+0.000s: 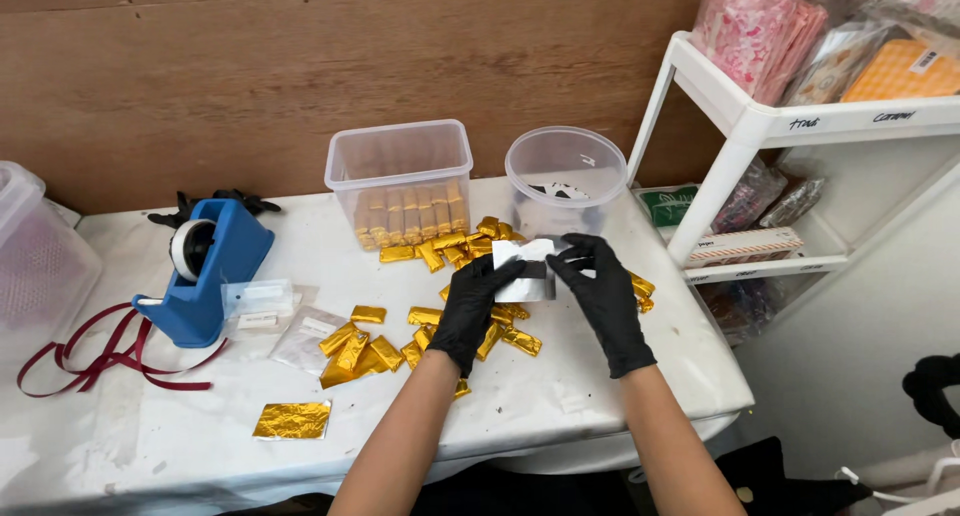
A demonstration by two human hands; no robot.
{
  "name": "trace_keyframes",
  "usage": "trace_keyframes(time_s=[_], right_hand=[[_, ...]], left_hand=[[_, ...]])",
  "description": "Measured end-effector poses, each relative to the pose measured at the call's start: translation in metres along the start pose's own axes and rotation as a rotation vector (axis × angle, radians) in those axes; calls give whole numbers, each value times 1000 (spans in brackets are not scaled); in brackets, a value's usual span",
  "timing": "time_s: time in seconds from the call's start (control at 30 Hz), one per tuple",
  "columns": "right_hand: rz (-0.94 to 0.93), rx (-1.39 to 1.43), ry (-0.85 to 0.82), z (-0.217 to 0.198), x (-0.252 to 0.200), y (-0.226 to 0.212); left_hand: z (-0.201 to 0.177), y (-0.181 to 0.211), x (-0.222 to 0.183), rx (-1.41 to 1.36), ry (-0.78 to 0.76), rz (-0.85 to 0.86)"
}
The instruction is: The person wraps individual rectangular items in gold foil, folding the edges and securing them before placing the finished pieces into a plastic container.
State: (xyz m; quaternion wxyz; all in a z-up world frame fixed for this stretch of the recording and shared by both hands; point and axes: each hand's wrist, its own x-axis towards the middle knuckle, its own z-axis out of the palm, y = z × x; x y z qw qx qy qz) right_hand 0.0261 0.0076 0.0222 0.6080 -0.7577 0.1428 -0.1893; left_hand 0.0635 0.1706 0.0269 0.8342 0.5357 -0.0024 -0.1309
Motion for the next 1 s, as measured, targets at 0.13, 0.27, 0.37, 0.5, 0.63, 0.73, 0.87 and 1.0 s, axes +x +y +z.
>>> trace_keyframes(time_s=[0.13, 0.27, 0.37, 0.5, 0.63, 0.73, 0.87, 1.0], right_hand=[[158, 208, -116, -5, 6, 17], [234, 379, -280, -1, 1, 13], [193, 345, -281, 2, -3, 4], [158, 294, -226, 3, -5, 3], [147, 312, -205, 4, -1, 12], [150, 269, -194, 5, -5, 5], [106, 363, -160, 5, 10, 35], [75, 417, -122, 5, 11, 41]], left_hand=[[0, -9, 10, -43, -14, 15], [4, -4, 1, -16, -40, 4], [4, -2, -2, 13, -34, 3], [-4, -11, 4, 20, -78, 39], [-9, -22, 13, 14, -79, 40], [-13, -31, 20, 14, -96, 42], [-22, -50, 41, -9, -97, 8], [-23, -49, 42, 7, -121, -29]])
